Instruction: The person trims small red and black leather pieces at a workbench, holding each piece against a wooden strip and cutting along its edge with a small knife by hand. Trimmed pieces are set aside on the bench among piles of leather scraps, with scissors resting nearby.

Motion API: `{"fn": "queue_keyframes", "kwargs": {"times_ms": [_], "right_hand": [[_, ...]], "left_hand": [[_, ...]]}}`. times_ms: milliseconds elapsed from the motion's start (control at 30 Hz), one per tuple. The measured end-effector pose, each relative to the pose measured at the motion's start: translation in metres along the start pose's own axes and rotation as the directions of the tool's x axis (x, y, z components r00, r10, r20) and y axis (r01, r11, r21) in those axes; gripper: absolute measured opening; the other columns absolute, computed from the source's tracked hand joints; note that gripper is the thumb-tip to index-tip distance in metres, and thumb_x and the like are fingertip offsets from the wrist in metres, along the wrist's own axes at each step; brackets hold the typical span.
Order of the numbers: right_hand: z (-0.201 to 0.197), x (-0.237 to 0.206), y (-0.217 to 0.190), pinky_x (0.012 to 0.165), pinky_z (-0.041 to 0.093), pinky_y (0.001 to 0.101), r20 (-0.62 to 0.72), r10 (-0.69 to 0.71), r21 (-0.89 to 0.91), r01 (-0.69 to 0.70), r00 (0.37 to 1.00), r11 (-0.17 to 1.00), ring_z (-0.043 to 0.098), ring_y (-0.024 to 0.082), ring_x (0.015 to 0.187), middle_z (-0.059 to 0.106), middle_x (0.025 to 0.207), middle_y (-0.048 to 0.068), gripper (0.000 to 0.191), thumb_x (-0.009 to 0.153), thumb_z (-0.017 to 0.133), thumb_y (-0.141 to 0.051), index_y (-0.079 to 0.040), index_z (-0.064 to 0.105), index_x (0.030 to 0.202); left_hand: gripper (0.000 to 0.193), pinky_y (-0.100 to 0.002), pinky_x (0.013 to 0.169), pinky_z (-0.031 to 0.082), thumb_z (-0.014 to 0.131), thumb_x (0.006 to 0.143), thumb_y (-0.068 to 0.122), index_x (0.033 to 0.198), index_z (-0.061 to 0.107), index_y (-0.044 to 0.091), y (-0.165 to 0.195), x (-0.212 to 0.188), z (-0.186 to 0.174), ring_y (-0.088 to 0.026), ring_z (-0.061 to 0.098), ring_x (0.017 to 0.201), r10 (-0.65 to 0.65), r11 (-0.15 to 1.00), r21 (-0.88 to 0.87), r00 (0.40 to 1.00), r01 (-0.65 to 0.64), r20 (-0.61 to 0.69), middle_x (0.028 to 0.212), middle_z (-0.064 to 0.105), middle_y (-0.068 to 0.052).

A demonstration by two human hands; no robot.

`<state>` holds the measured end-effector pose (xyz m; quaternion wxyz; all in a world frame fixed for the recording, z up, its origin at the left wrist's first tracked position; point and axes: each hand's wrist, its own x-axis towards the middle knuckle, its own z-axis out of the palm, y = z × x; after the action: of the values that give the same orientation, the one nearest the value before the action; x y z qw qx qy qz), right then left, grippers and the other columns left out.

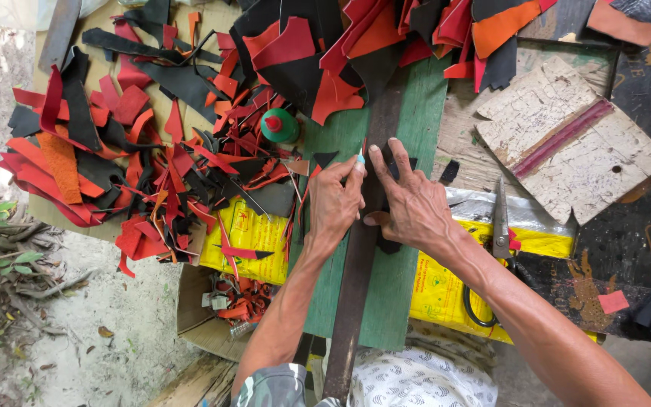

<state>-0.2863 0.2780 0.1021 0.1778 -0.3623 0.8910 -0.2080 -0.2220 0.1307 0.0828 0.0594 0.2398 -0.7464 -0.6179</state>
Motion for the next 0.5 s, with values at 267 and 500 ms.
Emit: {"fn": "queue_keyframes", "kwargs": {"times_ms": [267, 500], "right_hand": [[-0.002, 0.001, 0.0, 0.067, 0.057, 0.0525, 0.021, -0.006, -0.004, 0.006, 1.0, 1.0, 0.066, 0.046, 0.095, 0.026, 0.157, 0.026, 0.122, 0.057, 0.094, -0.039, -0.011, 0.028, 0.156], [-0.001, 0.0, 0.001, 0.067, 0.057, 0.0528, 0.018, -0.015, -0.005, 0.015, 1.0, 1.0, 0.066, 0.046, 0.094, 0.026, 0.157, 0.027, 0.121, 0.058, 0.094, -0.039, -0.011, 0.028, 0.156]], "left_hand": [[0.036, -0.025, 0.037, 0.048, 0.059, 0.103, 0.022, 0.124, 0.07, -0.004, 0.008, 0.002, -0.003, -0.008, 0.061, 0.048, -0.01, 1.0, 0.006, 0.999, 0.01, 0.03, 0.086, 0.067, -0.009], [0.035, -0.027, 0.038, 0.046, 0.057, 0.105, 0.024, 0.096, 0.071, -0.007, 0.019, 0.003, -0.002, -0.009, 0.06, 0.046, -0.029, 0.997, 0.071, 0.999, 0.027, 0.028, 0.064, 0.061, -0.006]]}}
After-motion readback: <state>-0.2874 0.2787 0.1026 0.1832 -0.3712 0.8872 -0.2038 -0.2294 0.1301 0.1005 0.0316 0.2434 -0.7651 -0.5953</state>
